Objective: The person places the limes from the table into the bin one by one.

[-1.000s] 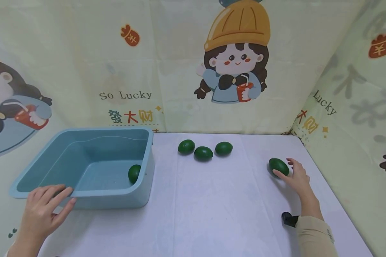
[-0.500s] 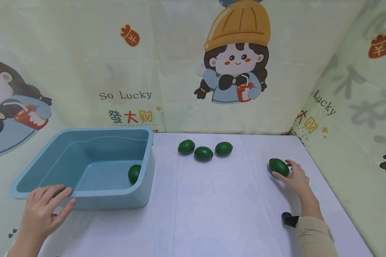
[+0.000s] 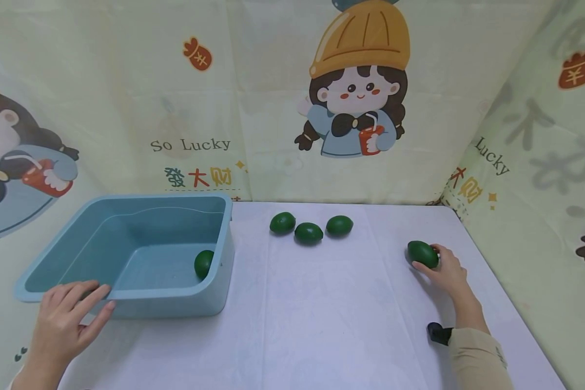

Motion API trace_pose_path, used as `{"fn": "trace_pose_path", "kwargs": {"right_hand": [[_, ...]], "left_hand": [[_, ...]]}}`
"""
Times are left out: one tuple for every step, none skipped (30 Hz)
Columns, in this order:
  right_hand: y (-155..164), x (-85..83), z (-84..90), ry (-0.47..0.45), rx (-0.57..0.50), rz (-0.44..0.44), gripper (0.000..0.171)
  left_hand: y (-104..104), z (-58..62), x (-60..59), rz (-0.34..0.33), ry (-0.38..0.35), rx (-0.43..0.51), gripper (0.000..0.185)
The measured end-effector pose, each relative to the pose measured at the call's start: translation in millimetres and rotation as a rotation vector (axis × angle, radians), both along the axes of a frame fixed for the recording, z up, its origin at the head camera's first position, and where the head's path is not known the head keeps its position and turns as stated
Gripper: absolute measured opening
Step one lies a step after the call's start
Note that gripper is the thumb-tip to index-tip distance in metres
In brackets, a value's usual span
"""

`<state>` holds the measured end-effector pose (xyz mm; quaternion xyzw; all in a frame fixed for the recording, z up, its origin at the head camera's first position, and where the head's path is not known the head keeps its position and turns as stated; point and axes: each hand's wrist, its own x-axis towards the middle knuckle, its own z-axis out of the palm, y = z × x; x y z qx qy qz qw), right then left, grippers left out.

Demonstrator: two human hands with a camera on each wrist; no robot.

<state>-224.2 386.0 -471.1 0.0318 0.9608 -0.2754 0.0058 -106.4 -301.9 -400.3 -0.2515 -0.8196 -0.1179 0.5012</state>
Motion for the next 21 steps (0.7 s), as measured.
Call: {"fn": "trace_pose_path", "kwargs": {"right_hand": [[-0.3, -0.2, 0.4, -0.002, 0.005, 0.001, 0.083], [-0.4, -0.5, 0.7, -0.006, 0.008, 0.002, 0.084], [-0.6, -0.8, 0.9, -0.008, 0.010, 0.001, 0.084], [-0.6, -0.9, 1.1, -0.011, 0.011, 0.001, 0.084], [-0.7, -1.1, 1.0, -0.013, 0.013, -0.001, 0.085], [-0.9, -1.4, 0.8, -0.014, 0.015, -0.004, 0.085], [-0.7, -1.7, 0.6, -0.016, 0.016, -0.006, 0.085], [-0.8, -2.0, 0.1, -0.016, 0.018, -0.007, 0.085], [-0.7, -2.2, -0.2, -0.017, 0.019, -0.008, 0.085], [-0.2, -2.5, -0.6, -0.019, 0.020, -0.007, 0.085], [-0.1, -2.8, -1.0, -0.021, 0.020, -0.007, 0.085], [0.1, -3.0, -1.4, -0.020, 0.020, -0.006, 0.085], [0.3, -3.2, -1.6, -0.019, 0.019, -0.005, 0.085], [0.3, -3.4, -1.8, -0.020, 0.016, -0.004, 0.085], [0.8, -3.6, -1.8, -0.023, 0.011, -0.003, 0.086], [0.9, -3.9, -2.0, -0.022, 0.008, -0.002, 0.086], [0.8, -4.0, -2.3, -0.018, 0.005, -0.002, 0.086], [0.7, -3.9, -2.2, -0.017, 0.001, 0.000, 0.086], [0.7, -3.8, -2.1, -0.016, -0.002, 0.002, 0.086], [0.6, -3.7, -2.0, -0.015, -0.005, 0.003, 0.086], [0.5, -3.6, -1.8, -0.013, -0.006, 0.005, 0.085]], "left_hand": [[0.3, 0.3, -0.1, -0.003, 0.001, 0.001, 0.055], [0.6, 0.6, -0.1, -0.005, 0.004, 0.002, 0.055], [0.8, 0.8, -0.2, -0.007, 0.006, 0.003, 0.055], [0.9, 1.0, -0.2, -0.009, 0.007, 0.004, 0.054], [1.0, 1.1, 0.0, -0.009, 0.006, 0.004, 0.054], [1.1, 1.2, 0.0, -0.010, 0.007, 0.005, 0.054], [1.1, 1.1, 0.0, -0.010, 0.007, 0.005, 0.054], [1.0, 1.1, 0.1, -0.009, 0.007, 0.005, 0.054], [1.0, 1.1, 0.2, -0.010, 0.008, 0.005, 0.054], [1.1, 1.2, 0.2, -0.011, 0.010, 0.005, 0.054], [1.1, 1.2, 0.3, -0.010, 0.010, 0.005, 0.054], [1.2, 1.3, 0.2, -0.012, 0.013, 0.005, 0.054], [1.4, 1.5, 0.2, -0.013, 0.015, 0.006, 0.054], [1.7, 1.9, 0.3, -0.014, 0.019, 0.007, 0.054], [2.0, 2.2, 0.3, -0.015, 0.021, 0.007, 0.054], [2.1, 2.4, 0.4, -0.016, 0.023, 0.009, 0.054], [2.4, 2.7, 0.4, -0.016, 0.026, 0.009, 0.054], [2.6, 2.9, 0.4, -0.017, 0.030, 0.010, 0.054], [2.9, 3.2, 0.4, -0.020, 0.034, 0.012, 0.054], [3.0, 3.4, 0.3, -0.022, 0.036, 0.014, 0.054], [3.1, 3.6, 0.2, -0.024, 0.037, 0.014, 0.054]]}}
